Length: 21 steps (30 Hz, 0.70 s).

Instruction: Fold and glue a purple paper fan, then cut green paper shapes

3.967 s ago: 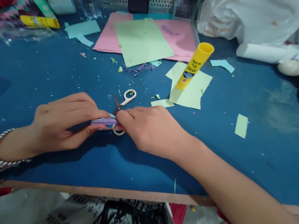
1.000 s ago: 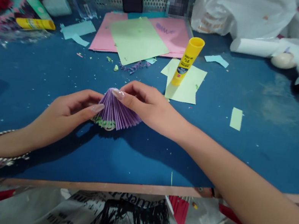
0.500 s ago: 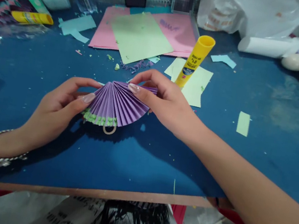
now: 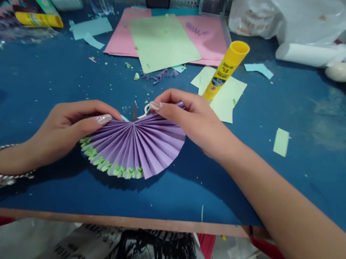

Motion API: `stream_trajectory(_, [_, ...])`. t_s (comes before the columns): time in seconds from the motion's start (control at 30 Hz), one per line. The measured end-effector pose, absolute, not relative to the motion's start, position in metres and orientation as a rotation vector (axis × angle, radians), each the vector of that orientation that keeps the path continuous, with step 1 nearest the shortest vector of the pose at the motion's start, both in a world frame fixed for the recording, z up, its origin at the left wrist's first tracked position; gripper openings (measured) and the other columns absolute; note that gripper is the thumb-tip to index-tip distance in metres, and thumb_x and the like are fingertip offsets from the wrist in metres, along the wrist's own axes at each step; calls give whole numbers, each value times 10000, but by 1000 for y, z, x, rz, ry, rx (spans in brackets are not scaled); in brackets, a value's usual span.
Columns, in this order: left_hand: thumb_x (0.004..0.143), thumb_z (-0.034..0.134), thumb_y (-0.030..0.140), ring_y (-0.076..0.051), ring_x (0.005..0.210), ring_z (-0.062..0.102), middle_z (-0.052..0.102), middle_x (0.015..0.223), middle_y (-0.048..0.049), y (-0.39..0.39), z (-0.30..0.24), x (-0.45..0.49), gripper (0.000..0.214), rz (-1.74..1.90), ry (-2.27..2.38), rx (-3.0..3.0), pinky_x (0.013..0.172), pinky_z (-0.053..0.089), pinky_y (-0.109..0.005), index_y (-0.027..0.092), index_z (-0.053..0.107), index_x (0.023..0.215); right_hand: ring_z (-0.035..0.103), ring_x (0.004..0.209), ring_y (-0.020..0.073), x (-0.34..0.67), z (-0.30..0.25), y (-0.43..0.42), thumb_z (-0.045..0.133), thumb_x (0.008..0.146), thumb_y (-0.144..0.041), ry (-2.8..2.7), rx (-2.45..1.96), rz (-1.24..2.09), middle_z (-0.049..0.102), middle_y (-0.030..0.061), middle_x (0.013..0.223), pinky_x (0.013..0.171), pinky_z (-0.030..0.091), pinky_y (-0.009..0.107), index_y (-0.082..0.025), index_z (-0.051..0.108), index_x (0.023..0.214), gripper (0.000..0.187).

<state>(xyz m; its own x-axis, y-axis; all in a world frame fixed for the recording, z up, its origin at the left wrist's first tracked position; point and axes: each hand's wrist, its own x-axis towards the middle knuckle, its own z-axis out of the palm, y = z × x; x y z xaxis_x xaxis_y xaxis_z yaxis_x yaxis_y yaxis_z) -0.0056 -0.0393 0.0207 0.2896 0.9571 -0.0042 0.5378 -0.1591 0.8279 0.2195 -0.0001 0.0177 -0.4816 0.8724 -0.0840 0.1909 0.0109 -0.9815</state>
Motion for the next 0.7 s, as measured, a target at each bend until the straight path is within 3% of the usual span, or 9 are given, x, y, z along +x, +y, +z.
stream_trajectory(0.13, [839,475,366,-151,710,553,611,806,-12,-39,22,-3,198,737,1406,1859,554,423,-249,257,629,902,418,535,99,219,19,-1,546,816,-332,-1756,-1075,1554,501,-12,663,508,312,263,-212,573,789,126])
stream_trajectory(0.43, [840,464,312,-138,750,557,604,858,-11,-37,20,-2,205,700,1383,1872,677,446,-240,221,569,991,373,498,64,219,18,0,517,837,-283,-1814,-1082,1542,450,-39,620,498,296,238,-196,555,777,112])
stream_trajectory(0.7, [830,468,310,-148,757,561,609,862,-20,-37,20,-1,207,683,1355,1863,684,442,-244,216,567,985,399,540,68,219,18,1,514,838,-264,-1877,-1050,1510,459,-37,633,512,286,232,-178,555,795,105])
